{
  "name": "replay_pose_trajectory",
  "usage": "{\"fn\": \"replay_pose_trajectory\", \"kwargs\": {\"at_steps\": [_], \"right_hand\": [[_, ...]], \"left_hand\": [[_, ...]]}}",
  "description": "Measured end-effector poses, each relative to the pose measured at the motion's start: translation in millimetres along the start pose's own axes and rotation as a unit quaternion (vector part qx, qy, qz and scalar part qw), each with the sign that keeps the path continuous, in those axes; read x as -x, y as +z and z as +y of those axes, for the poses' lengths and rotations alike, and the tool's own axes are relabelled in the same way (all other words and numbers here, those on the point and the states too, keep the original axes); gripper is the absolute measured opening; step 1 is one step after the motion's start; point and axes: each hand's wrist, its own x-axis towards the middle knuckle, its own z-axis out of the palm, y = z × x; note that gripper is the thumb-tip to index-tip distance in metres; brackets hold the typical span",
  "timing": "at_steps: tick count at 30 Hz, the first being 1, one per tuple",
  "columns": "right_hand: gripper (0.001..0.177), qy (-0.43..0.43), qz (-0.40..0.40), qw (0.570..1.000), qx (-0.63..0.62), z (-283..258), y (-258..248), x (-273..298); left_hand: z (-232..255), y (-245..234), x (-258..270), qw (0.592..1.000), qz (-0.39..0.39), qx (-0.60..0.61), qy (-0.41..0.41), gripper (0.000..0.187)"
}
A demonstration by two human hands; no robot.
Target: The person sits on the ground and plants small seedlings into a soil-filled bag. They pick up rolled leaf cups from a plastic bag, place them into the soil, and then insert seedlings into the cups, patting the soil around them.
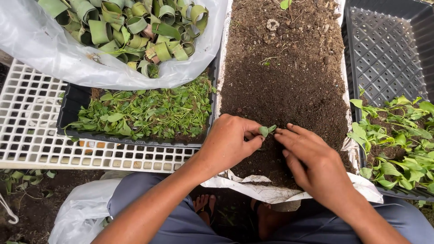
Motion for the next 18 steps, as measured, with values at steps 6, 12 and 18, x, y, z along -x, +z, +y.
{"fn": "replay_pose_trajectory", "kwargs": {"at_steps": [6,12,18], "right_hand": [[0.049,-0.040,-0.016,0.983,0.177,-0.4,23.6,18.3],[0.055,-0.018,-0.035,0.988,0.148,3.2,22.1,15.2],[0.062,-0.012,-0.042,0.989,0.138,10.5,25.6,11.5]], "left_hand": [[2.1,-2.6,0.2,1.000,-0.010,0.005,-0.001,0.015],[3.5,-2.3,1.1,1.000,-0.014,0.005,-0.018,0.016],[2.3,-2.9,-0.9,1.000,-0.005,0.007,-0.003,0.013]]}}
